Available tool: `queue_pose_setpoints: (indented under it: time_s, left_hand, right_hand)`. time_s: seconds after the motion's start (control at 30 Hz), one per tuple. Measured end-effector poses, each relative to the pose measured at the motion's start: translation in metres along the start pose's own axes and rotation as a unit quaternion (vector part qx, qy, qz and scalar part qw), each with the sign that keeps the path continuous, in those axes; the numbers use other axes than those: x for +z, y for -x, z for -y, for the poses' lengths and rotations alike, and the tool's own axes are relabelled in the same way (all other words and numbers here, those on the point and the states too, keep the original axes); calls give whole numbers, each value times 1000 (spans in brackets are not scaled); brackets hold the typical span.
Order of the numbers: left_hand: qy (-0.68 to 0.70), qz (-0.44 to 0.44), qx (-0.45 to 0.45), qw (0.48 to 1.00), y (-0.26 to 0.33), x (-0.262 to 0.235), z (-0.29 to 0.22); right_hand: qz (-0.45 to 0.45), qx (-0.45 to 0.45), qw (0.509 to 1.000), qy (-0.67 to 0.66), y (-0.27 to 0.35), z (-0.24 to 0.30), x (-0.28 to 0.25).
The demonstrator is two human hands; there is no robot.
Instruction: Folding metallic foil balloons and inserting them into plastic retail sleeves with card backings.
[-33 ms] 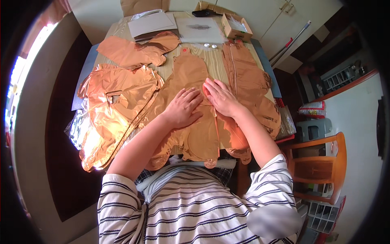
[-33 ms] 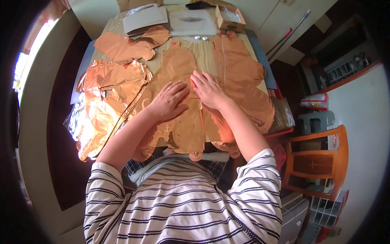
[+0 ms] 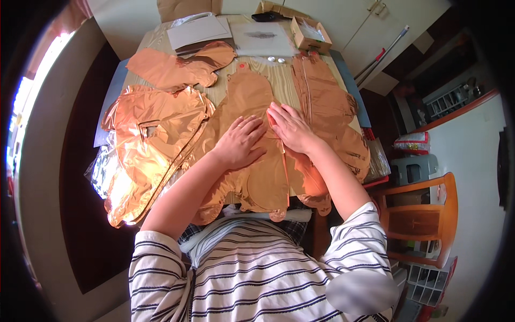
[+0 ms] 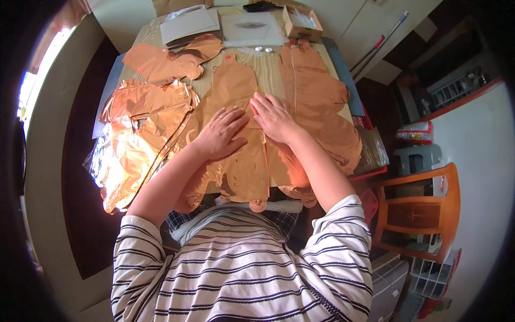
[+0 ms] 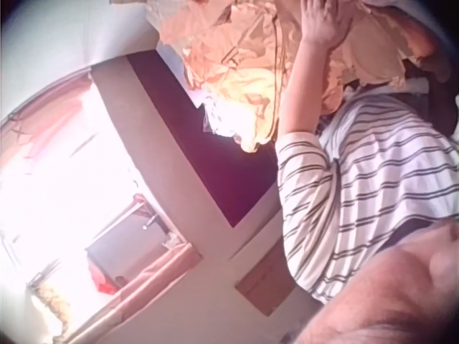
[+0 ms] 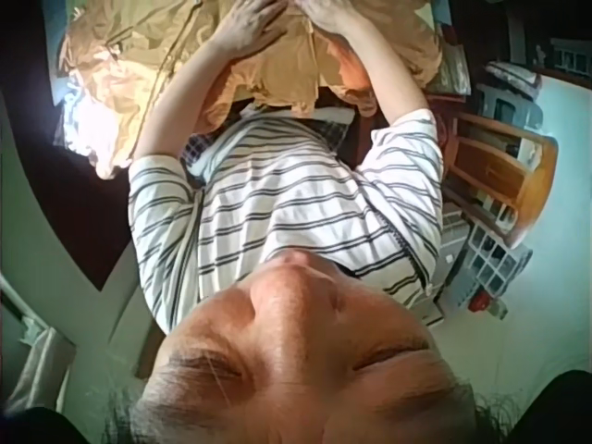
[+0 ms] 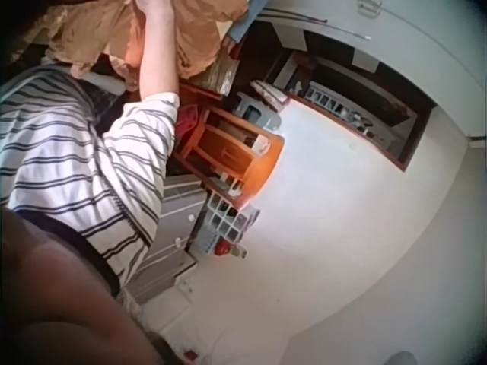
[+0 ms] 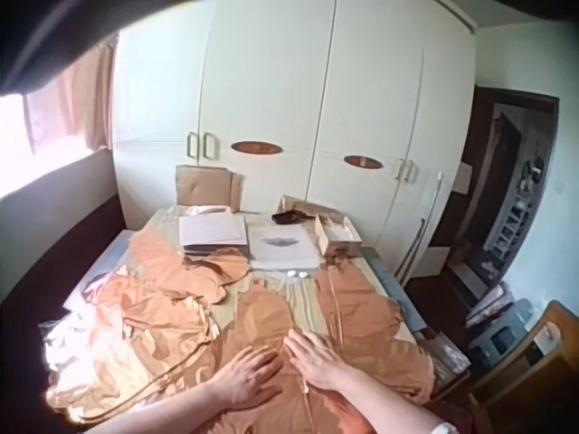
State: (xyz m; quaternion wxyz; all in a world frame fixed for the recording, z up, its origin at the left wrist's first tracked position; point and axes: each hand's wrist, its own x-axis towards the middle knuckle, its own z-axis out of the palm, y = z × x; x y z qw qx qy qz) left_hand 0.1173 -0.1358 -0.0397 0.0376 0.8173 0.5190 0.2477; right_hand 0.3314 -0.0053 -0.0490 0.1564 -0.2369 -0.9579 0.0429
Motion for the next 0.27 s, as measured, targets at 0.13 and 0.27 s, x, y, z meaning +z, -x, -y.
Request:
queue_pose_setpoints:
  time_s: [0.13,0.27]
  left_hand:
    - [22,32,-2,999,-2,-1,1]
    - [2,27,8,1000,0,-3,-2]
  right_hand:
    - [4,4,1000,-5,5,-4,-2]
    - [-30,85,994,-63,14,6,-14]
